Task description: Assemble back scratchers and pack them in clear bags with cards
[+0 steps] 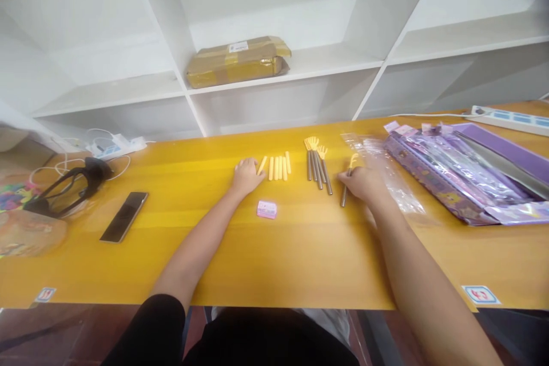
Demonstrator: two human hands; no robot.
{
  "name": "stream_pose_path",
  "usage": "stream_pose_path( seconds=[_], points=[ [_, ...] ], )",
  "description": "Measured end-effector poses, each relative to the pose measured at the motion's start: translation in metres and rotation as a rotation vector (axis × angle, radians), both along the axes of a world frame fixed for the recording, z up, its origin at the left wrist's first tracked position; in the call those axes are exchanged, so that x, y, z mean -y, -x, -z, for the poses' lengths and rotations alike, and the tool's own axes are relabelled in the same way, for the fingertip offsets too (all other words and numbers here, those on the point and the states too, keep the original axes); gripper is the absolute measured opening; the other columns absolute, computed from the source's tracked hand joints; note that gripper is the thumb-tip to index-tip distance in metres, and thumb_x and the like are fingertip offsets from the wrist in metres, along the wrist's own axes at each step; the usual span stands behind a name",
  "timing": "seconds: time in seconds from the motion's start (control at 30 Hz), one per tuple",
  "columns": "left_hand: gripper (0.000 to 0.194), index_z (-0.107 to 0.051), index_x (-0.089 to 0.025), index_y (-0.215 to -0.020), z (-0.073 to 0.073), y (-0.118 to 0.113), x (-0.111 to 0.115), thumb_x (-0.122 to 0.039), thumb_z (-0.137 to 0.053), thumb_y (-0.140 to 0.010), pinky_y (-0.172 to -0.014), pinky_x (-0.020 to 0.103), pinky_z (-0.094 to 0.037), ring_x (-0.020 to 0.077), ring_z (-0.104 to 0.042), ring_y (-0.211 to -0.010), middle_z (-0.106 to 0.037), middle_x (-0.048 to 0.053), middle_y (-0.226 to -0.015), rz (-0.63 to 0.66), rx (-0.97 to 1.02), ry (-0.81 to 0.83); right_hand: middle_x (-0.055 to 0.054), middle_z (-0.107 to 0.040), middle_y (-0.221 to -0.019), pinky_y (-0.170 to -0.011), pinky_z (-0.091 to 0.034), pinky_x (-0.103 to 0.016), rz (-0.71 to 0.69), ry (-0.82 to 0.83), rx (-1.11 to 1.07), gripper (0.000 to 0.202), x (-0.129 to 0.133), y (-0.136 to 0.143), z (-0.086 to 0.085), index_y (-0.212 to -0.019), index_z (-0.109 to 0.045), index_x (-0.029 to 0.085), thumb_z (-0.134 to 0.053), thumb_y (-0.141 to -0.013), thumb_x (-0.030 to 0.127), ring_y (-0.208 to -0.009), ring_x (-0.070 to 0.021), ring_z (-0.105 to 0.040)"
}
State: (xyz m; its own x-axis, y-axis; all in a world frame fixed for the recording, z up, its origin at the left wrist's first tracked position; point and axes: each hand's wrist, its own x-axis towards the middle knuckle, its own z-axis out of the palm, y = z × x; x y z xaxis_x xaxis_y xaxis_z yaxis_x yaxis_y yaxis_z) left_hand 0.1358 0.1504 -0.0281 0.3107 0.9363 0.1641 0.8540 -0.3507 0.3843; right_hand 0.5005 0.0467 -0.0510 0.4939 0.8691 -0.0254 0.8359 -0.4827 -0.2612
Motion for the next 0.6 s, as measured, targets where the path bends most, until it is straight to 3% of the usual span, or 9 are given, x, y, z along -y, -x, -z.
stream_pose_path(
  seconds=[0.13, 0.27, 0.47, 0.6],
  points=[
    [0.020, -0.068, -0.015, -0.115, 0.000, 0.010, -0.012, -0.020, -0.063, -0.096, -0.104, 0.040, -0.046, 0.0322, -0.065, -0.120, -0.073, 0.019, -0.122, -0.052, -0.013, -0.002, -0.019, -0.067, -0.073, -0.084, -0.050, -0.047, 0.073, -0.104, -0.140, 0.033, -0.001, -0.007, 0.003, -0.069, -0.066, 0.018, -0.062, -0.089, 0.044, -0.082, -0.0355, -0.066],
    [0.013, -0.069, -0.016, -0.105, -0.003, 0.036, -0.016, -0.020, -0.058, -0.099, -0.092, 0.037, -0.049, 0.0307, -0.071, -0.103, -0.075, 0.016, -0.105, -0.088, 0.001, 0.038, -0.017, -0.065, -0.075, -0.085, -0.047, -0.044, 0.135, -0.216, -0.203, 0.029, 0.004, -0.011, -0.005, -0.073, -0.063, 0.018, -0.054, -0.091, 0.039, -0.086, -0.0339, -0.065],
    [0.022, -0.062, -0.016, -0.117, -0.004, 0.057, -0.005, -0.021, -0.041, -0.109, -0.085, 0.035, -0.048, 0.0269, -0.070, -0.095, -0.073, 0.013, -0.101, -0.127, 0.121, 0.039, -0.006, -0.049, -0.065, -0.078, -0.040, -0.040, 0.200, -0.464, -0.339, 0.025, 0.012, -0.001, -0.020, -0.068, -0.048, 0.024, -0.054, -0.090, 0.035, -0.074, -0.0255, -0.051],
    [0.023, -0.057, -0.018, -0.122, -0.008, 0.065, 0.013, -0.019, -0.039, -0.109, -0.079, 0.033, -0.048, 0.0232, -0.067, -0.086, -0.071, 0.008, -0.098, -0.093, 0.218, 0.076, 0.000, -0.042, -0.062, -0.065, -0.033, -0.035, 0.198, -0.678, -0.539, 0.031, 0.014, 0.010, -0.029, -0.070, -0.043, 0.026, -0.057, -0.093, 0.041, -0.065, -0.0187, -0.039]
  ],
)
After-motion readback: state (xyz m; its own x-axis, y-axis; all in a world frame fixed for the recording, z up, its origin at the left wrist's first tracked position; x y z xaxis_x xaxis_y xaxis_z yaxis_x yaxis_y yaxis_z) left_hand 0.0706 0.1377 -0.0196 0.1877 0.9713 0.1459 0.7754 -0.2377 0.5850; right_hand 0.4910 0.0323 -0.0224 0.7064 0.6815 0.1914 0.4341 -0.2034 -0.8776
